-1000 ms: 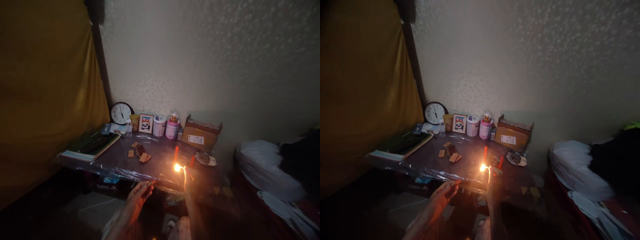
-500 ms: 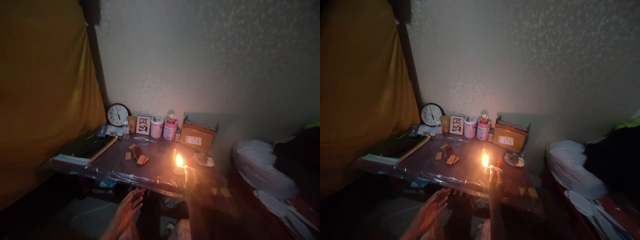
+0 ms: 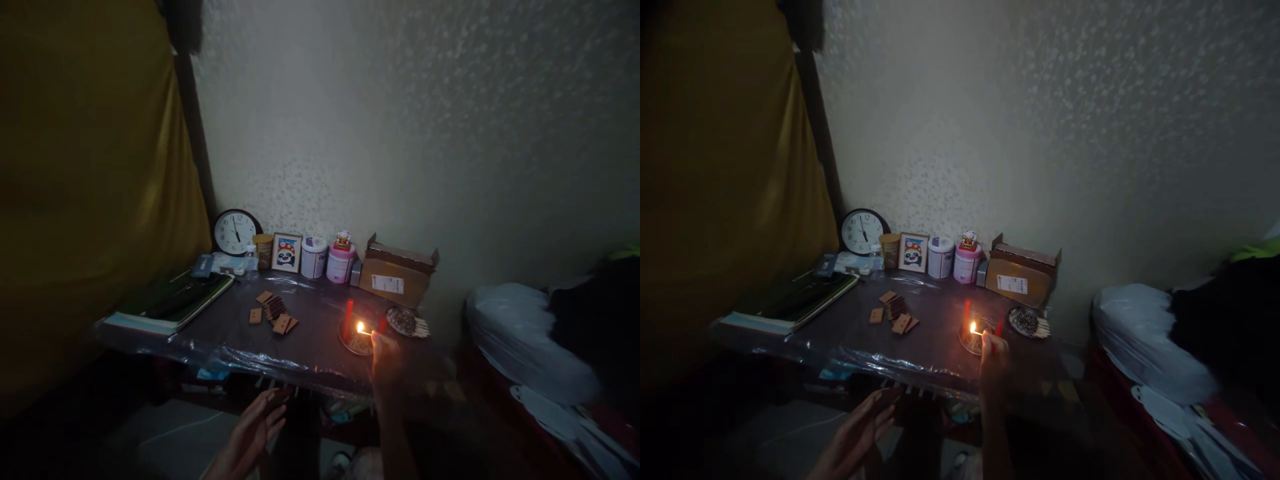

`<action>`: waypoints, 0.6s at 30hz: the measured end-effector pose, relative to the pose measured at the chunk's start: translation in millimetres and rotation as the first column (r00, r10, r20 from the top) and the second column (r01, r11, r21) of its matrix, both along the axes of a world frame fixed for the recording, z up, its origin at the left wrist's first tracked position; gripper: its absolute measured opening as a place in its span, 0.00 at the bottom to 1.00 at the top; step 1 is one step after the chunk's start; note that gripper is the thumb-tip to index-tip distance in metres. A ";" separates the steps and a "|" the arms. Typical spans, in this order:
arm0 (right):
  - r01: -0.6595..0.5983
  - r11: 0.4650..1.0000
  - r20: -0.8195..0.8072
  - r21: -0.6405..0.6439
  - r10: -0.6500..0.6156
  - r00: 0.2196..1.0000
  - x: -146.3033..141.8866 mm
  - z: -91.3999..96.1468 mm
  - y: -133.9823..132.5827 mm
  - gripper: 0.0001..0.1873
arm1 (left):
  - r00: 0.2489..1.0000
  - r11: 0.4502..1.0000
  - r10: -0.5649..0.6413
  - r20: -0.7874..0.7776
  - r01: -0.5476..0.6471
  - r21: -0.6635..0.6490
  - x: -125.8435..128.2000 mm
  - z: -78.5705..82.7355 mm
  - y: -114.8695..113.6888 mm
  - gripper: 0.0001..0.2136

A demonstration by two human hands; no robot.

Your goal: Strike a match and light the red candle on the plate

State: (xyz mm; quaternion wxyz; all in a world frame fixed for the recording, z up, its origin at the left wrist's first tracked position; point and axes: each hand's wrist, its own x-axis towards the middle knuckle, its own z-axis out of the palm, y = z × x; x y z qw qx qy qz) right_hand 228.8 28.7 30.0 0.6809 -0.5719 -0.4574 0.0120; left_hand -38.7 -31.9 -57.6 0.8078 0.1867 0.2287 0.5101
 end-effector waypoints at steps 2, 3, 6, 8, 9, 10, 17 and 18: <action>-0.006 1.000 -0.034 -0.008 0.005 0.999 1.1 -0.5 3.8 0.17 | 1.000 1.000 0.001 -0.009 -0.001 -0.007 0.5 1.0 -0.8 0.08; -0.004 1.000 -0.058 -0.017 0.003 0.998 1.5 -0.1 5.3 0.18 | 1.000 1.000 0.002 -0.006 -0.002 -0.006 0.6 1.1 -1.1 0.09; -0.006 0.998 -0.139 -0.061 -0.003 0.990 1.5 4.1 7.4 0.19 | 1.000 1.000 -0.014 0.006 0.013 0.010 0.1 -0.7 -1.0 0.10; -0.016 0.996 -0.188 -0.090 -0.001 0.982 -0.3 8.9 6.4 0.19 | 1.000 0.999 -0.025 0.008 0.024 0.022 -0.4 -2.8 -0.2 0.10; -0.026 0.995 -0.210 -0.101 0.004 0.978 -1.7 11.6 5.2 0.19 | 1.000 0.999 -0.026 0.008 0.026 0.023 -0.7 -4.1 0.2 0.10; -0.041 0.993 -0.231 -0.110 0.014 0.973 -3.5 14.3 3.8 0.18 | 1.000 0.999 -0.028 0.008 0.028 0.021 -0.9 -5.4 0.7 0.10; -0.108 0.989 -0.355 -0.105 0.064 0.933 -9.5 24.8 3.9 0.19 | 1.000 1.000 -0.012 -0.004 0.012 0.020 -2.2 -11.0 2.3 0.11; -0.115 0.989 -0.372 -0.096 0.071 0.925 -8.6 24.6 6.4 0.19 | 1.000 1.000 -0.015 -0.007 0.015 0.017 -2.4 -11.0 2.4 0.10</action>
